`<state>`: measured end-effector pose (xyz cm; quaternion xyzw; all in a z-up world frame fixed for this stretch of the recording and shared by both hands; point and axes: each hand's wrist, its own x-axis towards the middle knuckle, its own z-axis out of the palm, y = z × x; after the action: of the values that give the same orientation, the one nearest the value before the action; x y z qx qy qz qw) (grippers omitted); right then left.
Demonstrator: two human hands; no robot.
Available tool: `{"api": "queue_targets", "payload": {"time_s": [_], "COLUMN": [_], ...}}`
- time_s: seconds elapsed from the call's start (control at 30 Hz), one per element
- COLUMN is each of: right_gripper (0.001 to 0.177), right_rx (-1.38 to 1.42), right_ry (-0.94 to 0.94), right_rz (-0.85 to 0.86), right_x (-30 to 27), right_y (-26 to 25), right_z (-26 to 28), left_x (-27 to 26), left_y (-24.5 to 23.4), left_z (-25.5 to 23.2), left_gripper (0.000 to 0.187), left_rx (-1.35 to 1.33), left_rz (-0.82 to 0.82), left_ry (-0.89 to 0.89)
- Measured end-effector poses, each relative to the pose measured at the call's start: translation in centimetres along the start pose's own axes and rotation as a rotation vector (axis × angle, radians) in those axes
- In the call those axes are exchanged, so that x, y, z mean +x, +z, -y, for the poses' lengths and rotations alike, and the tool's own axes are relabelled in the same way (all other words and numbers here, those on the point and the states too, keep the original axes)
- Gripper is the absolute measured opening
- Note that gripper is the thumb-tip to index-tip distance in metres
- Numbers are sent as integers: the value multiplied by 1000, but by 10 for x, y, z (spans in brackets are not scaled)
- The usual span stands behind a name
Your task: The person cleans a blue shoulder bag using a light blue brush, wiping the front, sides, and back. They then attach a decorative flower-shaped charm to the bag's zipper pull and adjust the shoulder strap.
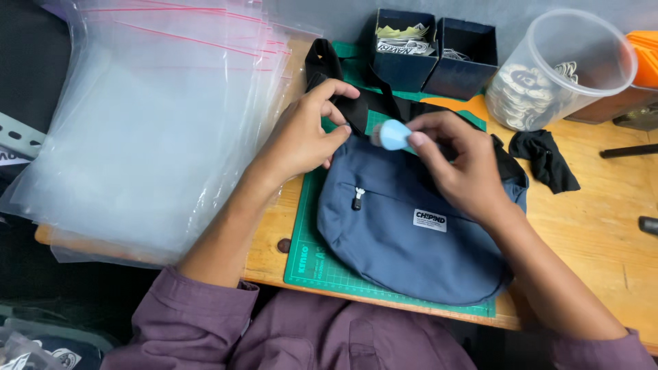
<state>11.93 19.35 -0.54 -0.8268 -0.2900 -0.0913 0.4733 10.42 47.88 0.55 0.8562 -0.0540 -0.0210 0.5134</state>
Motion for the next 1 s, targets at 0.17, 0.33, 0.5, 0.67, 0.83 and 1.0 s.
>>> {"api": "queue_targets", "payload": {"time_s": [0.17,0.33,0.5,0.67,0.83,1.0], "right_gripper": [10,20,15,13,14,15], "right_rx": [-195,-492,-213,-336,-410,-354], "right_ry": [-44,153,40,39,247,148], "right_rz": [216,415,302,360,424,392], "right_x": [18,20,34,33,23,28], "right_y": [13,-26,13,30,-28,-19], "right_z": [17,17,28,-18,-13,-8], "left_x": [-5,-6,-6,2,0,-14], "left_y": [-5,-19,-9,-7,-4,-9], "left_z": [-9,-1,-10,6,2,-18], "left_gripper": [57,48,34,18,7,18], "left_rx": [-14,148,232,313,472,501], "left_rz": [-10,-62,-40,-9,-15,134], "left_ry": [-12,-30,-89,-106,-96,-78]}}
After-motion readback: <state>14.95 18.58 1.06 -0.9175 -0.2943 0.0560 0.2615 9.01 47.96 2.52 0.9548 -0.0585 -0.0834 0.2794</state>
